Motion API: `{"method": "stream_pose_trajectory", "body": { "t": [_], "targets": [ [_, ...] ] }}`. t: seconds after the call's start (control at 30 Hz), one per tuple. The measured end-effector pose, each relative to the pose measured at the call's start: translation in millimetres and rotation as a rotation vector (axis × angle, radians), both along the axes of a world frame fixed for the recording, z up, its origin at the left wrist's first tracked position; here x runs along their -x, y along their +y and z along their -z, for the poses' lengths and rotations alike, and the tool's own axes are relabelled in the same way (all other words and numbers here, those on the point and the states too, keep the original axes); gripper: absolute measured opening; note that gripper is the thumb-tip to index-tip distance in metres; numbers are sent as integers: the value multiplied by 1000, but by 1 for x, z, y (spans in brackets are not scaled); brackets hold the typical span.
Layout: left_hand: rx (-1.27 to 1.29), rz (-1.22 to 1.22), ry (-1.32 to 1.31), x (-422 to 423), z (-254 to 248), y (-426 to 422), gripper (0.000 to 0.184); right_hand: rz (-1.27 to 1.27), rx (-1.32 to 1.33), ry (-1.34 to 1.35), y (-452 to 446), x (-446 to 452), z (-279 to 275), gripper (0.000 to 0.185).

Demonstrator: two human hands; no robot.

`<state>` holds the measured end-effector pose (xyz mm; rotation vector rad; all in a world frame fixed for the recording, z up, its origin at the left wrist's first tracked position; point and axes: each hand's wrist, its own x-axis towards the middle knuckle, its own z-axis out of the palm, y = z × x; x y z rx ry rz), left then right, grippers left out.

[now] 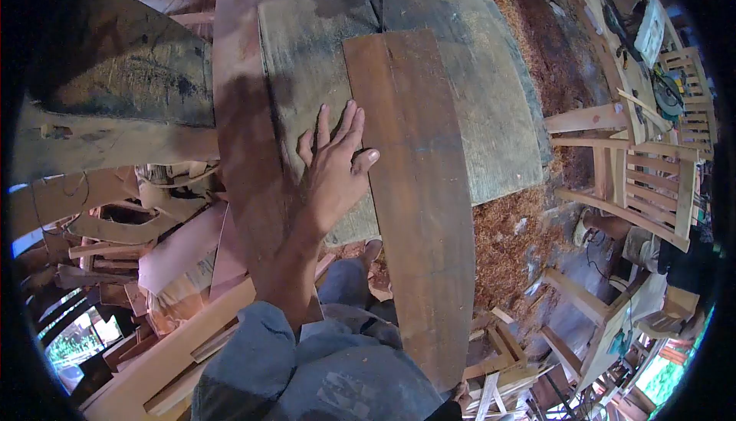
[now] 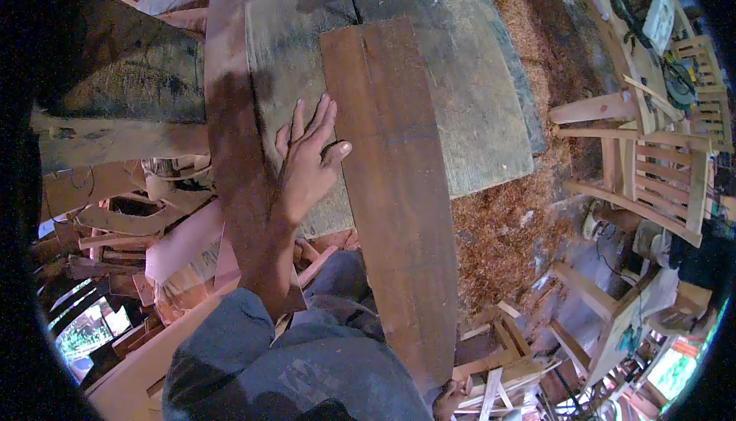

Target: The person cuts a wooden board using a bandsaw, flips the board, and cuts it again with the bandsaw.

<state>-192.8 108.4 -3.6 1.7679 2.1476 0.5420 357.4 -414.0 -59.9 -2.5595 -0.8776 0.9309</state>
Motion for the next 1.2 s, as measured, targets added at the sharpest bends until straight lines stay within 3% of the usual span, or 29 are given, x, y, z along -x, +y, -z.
{"method": "stream_pose_trajectory", "body": {
  "t": [0.2, 0.27, 0.5, 0.6, 0.7, 0.8, 0.87, 1.07, 1.2],
  "targets": [
    [-11, 2, -6, 2, 2, 2, 71, 56, -91, 177, 15, 11, -14, 59],
    [-10, 1, -6, 2, 2, 2, 71, -132, -211, 33, 34, 34, -25, 58],
    [19, -11, -14, 2, 0, 5, 70, -218, -165, -71, 20, 15, -15, 57],
    [29, -9, -16, 4, 0, 6, 70, 28, -148, 100, 54, 52, -37, 58],
    [27, -11, -18, 7, 4, 9, 70, 128, -285, 47, 56, 60, -29, 59],
    [-3, -10, -17, 7, 4, 11, 68, 3, -301, -222, 23, 20, 0, 62],
    [-26, -11, -15, 7, 3, 12, 66, 26, 101, 49, 27, 6, -15, 70],
    [45, -9, -27, 10, -2, 14, 70, -130, 2, -146, 65, 44, -40, 78],
    [7, 47, -15, 13, 0, 10, 71, -134, 17, -74, 61, 33, -41, 61]
  ]
}}
